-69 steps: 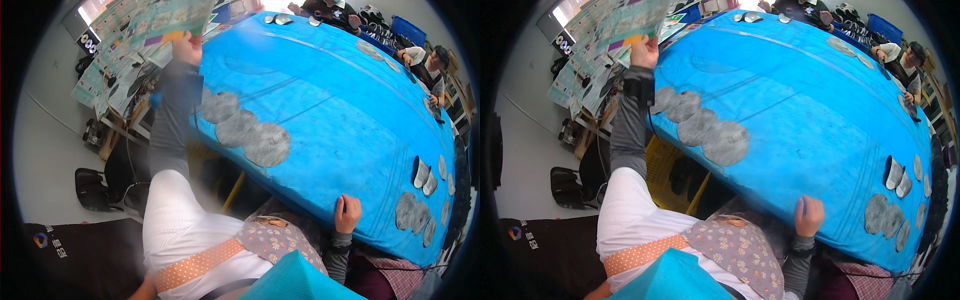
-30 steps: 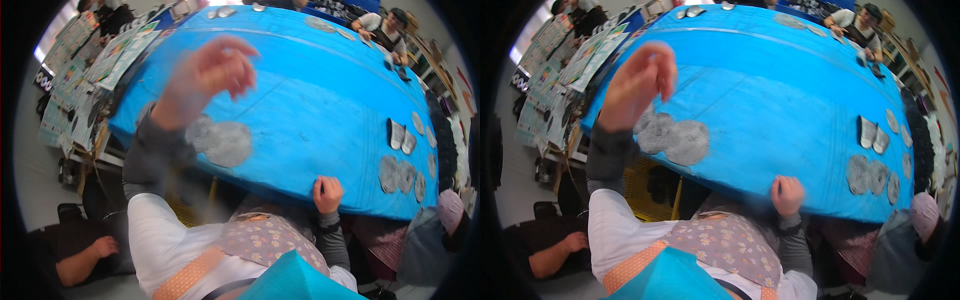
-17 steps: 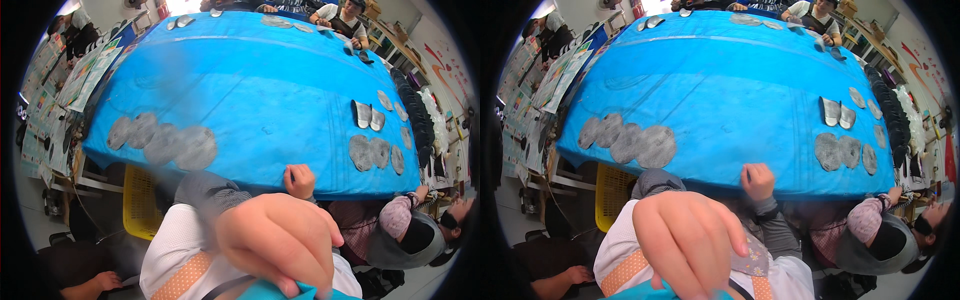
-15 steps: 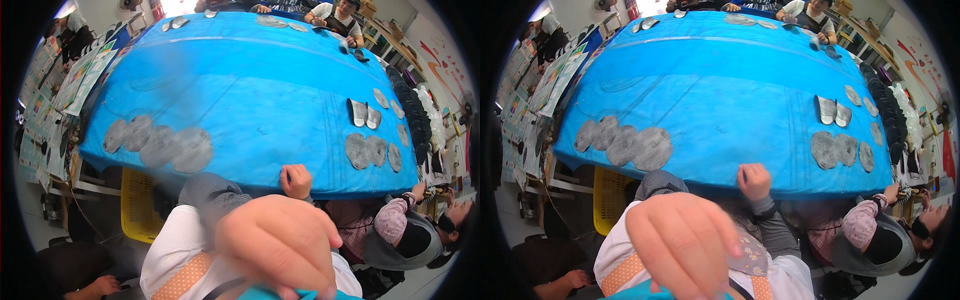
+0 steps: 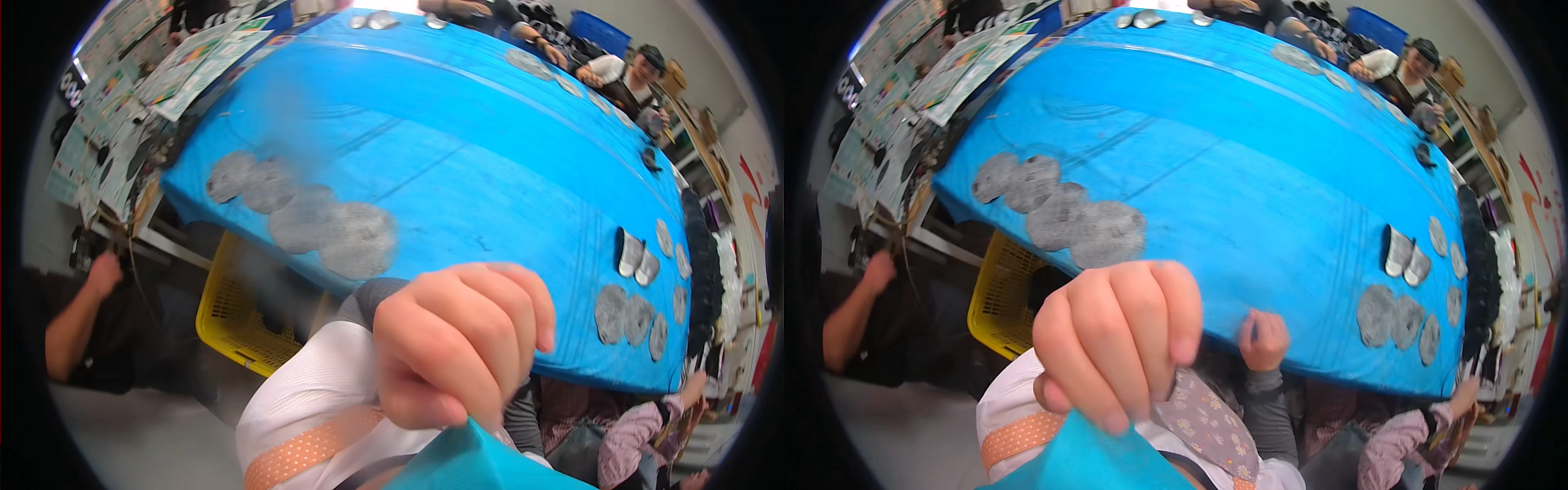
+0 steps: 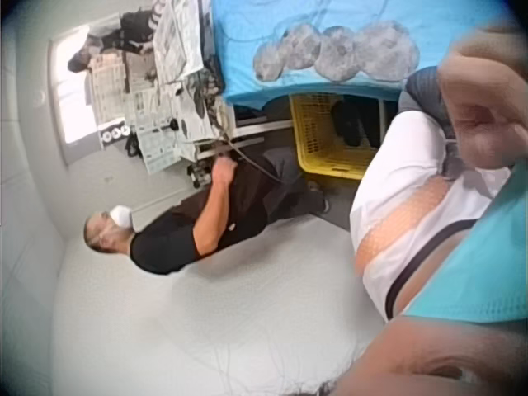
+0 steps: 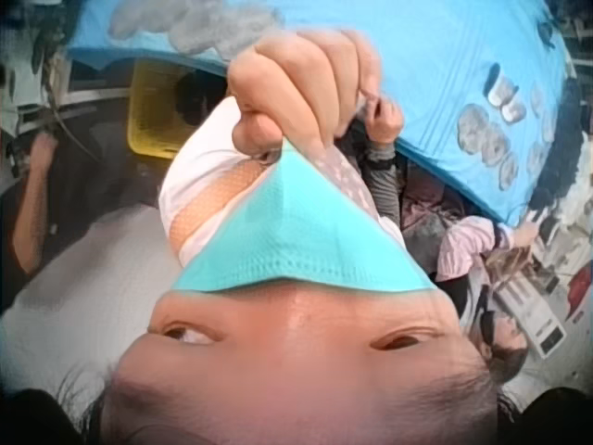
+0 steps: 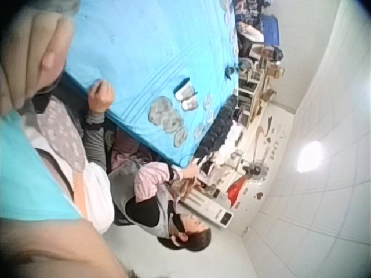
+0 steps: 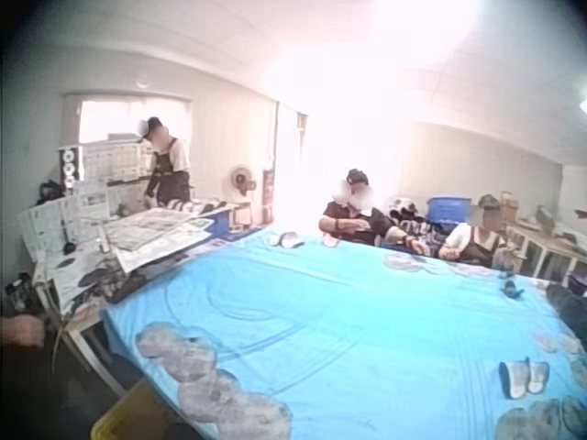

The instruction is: The worker is inspecting and organizing grey and black fabric shoe components at a large circular table with other workers.

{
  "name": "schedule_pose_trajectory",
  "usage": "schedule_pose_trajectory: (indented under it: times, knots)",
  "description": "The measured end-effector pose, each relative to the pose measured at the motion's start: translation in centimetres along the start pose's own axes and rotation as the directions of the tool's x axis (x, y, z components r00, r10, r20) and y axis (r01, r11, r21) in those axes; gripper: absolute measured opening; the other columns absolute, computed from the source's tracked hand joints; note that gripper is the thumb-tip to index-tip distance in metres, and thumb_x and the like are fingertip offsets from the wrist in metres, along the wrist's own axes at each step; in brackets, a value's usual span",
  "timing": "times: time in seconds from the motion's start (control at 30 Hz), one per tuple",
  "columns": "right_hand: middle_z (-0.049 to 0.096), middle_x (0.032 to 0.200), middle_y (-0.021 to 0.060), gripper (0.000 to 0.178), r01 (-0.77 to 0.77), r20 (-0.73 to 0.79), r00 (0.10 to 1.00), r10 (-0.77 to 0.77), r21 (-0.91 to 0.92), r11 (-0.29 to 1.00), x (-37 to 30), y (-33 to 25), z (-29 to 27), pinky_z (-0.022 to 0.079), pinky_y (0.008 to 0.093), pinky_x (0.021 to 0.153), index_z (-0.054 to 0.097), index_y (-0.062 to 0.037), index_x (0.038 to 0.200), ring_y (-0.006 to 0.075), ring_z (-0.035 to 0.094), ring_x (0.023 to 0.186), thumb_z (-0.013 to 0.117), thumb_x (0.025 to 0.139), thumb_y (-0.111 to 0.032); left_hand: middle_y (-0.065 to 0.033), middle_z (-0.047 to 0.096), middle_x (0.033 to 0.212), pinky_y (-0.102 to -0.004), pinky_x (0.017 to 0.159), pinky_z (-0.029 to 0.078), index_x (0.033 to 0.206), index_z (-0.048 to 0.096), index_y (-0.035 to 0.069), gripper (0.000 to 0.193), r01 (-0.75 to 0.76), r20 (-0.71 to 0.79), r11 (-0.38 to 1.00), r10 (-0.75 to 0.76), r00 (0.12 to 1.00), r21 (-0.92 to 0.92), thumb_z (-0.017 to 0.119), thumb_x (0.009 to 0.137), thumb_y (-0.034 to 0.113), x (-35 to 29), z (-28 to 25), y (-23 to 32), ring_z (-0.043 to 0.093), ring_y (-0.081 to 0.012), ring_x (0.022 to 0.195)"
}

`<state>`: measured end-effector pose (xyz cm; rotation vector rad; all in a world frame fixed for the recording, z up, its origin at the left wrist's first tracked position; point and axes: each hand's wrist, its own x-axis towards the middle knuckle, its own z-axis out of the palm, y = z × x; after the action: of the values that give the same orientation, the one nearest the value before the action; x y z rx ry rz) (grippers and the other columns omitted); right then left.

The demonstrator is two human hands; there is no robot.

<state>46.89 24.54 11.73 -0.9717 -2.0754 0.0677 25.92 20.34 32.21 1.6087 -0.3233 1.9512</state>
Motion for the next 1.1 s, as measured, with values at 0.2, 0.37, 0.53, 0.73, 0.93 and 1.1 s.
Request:
schedule_pose_trajectory:
  times: [0.2,0.37,0.53,0.73,0.93,1.1]
  knots:
    - [0.056,0.069,0.0136,0.002,0.017,0.053,0.998,-0.016,-0.015,1.000,-0.4,0.0,0.6,0.042,0.0381,0.054,0.059,0.0001,0.078,0.0306,0.053,0.062,0.057,0.077,-0.001,0.0041,0.050,0.065,-0.0275,0.068,0.041,0.064,0.047,0.015,0.029,-0.257,-0.169,0.960,0.272,0.947,0.108,0.053,0.090,0.027,-0.4,0.1,0.1,0.045,-0.0109,0.062]
    - [0.057,0.071,0.0140,0.004,-0.001,0.028,1.000,0.000,0.014,1.000,-0.7,-0.1,1.0,0.042,0.0387,0.055,0.059,0.0010,0.081,0.0301,0.053,0.063,0.055,0.080,0.000,0.0008,0.050,0.095,-0.0388,0.084,0.038,0.088,0.051,0.019,0.034,-0.673,-0.510,0.623,0.760,0.402,0.399,0.038,0.091,0.051,-0.2,4.1,-0.9,0.046,-0.0156,0.095]
    - [0.057,0.073,0.0148,0.005,-0.010,-0.016,1.000,0.010,0.001,1.000,-1.0,-0.2,1.4,0.042,0.0388,0.056,0.059,0.0017,0.081,0.0305,0.053,0.064,0.055,0.081,0.000,0.0111,0.057,0.113,-0.0353,0.109,0.018,0.111,0.059,0.024,0.022,-0.622,-0.352,0.661,0.750,0.560,0.419,0.052,0.091,0.016,-2.3,4.2,1.2,0.047,-0.0034,0.113]
    - [0.057,0.074,0.0150,0.006,-0.065,0.020,0.998,0.064,0.035,0.997,-0.6,0.0,1.6,0.043,0.0384,0.057,0.060,0.0026,0.083,0.0304,0.054,0.066,0.055,0.081,0.000,0.0138,0.058,0.110,-0.0349,0.108,0.018,0.109,0.059,0.025,0.023,-0.525,-0.379,0.602,0.793,0.476,0.601,0.054,0.089,0.014,-2.3,3.7,0.7,0.049,-0.0005,0.109]
    - [0.058,0.074,0.0144,0.005,-0.079,0.015,0.997,0.079,0.024,0.997,0.1,-0.6,1.5,0.043,0.0373,0.056,0.060,0.0028,0.083,0.0294,0.053,0.064,0.055,0.080,0.001,0.0135,0.060,0.105,-0.0340,0.108,0.020,0.105,0.061,0.024,0.021,-0.545,-0.419,0.719,0.694,0.585,0.431,0.051,0.090,0.013,-2.1,2.8,0.5,0.050,-0.0010,0.106]
    - [0.058,0.073,0.0144,0.005,-0.069,0.014,0.998,0.069,-0.003,0.998,0.0,-0.3,1.6,0.041,0.0375,0.054,0.059,0.0027,0.083,0.0295,0.052,0.063,0.056,0.079,0.003,0.0116,0.060,0.102,-0.0315,0.106,0.025,0.102,0.062,0.022,0.018,-0.581,-0.429,0.740,0.672,0.604,0.340,0.049,0.091,0.014,-2.2,2.4,-0.4,0.051,-0.0012,0.103]
